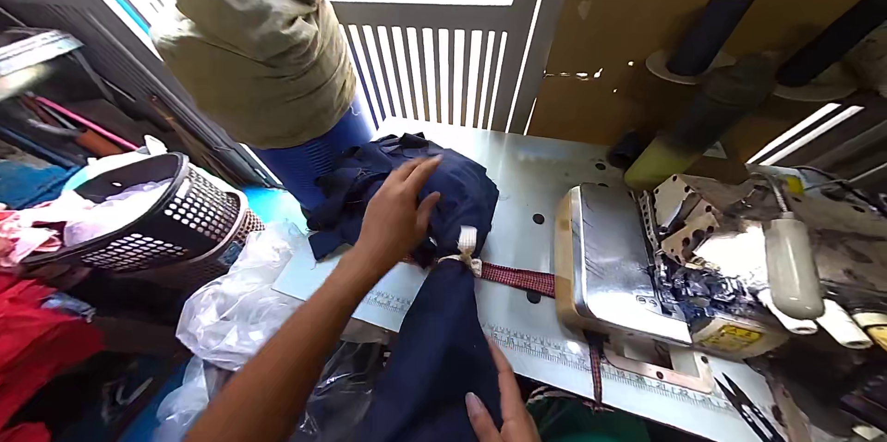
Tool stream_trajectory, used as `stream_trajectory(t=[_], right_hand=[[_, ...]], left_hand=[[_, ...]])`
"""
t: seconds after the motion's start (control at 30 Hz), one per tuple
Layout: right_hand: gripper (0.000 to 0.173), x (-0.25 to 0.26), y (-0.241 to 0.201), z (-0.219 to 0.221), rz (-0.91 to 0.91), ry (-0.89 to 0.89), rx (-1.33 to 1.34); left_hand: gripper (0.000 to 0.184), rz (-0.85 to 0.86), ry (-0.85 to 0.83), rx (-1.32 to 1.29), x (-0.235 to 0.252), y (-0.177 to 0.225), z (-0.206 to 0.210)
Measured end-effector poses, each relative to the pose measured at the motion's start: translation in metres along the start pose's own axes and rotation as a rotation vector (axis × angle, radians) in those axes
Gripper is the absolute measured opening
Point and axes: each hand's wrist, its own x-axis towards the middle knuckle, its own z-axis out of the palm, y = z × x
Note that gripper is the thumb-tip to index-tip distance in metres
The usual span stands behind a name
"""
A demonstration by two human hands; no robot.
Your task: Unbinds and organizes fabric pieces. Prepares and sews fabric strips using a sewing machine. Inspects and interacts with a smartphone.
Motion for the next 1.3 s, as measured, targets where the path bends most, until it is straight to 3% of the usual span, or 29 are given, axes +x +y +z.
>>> stream_trajectory(t=[0.03,0.1,0.17,0.23,0.3,0.37,0.43,0.53,0.73,0.87,1.0,1.07,1.3], right_hand=[[0.068,-0.003,0.01,0.0,0.054,-0.032,-0.006],[0.067,-0.005,0.021,-0.009,0.129,-0.15,-0.163],[0.065,0.004,0.013,-0.027,0.139,-0.317,-0.417],[0.051,0.018,0.0,-0.045,0.048,-0.351,-0.65],[0.035,0.038,-0.008,-0.056,-0.176,-0.079,-0.697],[0.037,0.065,-0.025,-0.06,-0.295,0.111,-0.63],[0.042,0.089,-0.028,-0.061,-0.347,0.173,-0.682],[0.013,0.1,-0.009,-0.067,-0.357,0.212,-0.8],[0.013,0.075,0.011,-0.064,-0.307,0.204,-0.824],[0.035,0.081,-0.003,-0.066,-0.269,0.147,-0.871],[0.018,0.095,-0.004,-0.06,-0.431,0.16,-0.976],[0.017,0.099,-0.005,-0.059,-0.48,0.188,-0.931],[0.016,0.079,-0.069,-0.092,-0.517,0.311,-0.218]], left_hand=[[0.037,-0.166,-0.088,-0.056,-0.022,0.006,0.008],[0.06,-0.459,-0.397,-0.215,-0.065,0.02,0.02],[0.072,-0.54,-0.49,-0.324,-0.1,0.035,0.038],[0.085,-0.539,-0.402,-0.291,-0.119,0.051,0.055],[0.095,-0.544,-0.354,-0.169,-0.123,0.066,0.064],[0.094,-0.563,-0.332,-0.008,-0.118,0.084,0.072],[0.091,-0.562,-0.288,0.124,-0.117,0.097,0.083],[0.088,-0.55,-0.239,0.167,-0.118,0.1,0.091],[0.089,-0.581,-0.276,0.179,-0.116,0.103,0.091],[0.089,-0.568,-0.248,0.224,-0.116,0.105,0.094],[0.088,-0.549,-0.221,0.263,-0.117,0.105,0.096],[0.087,-0.553,-0.232,0.27,-0.117,0.106,0.097],[0.085,-0.584,-0.217,0.251,-0.118,0.106,0.098]])
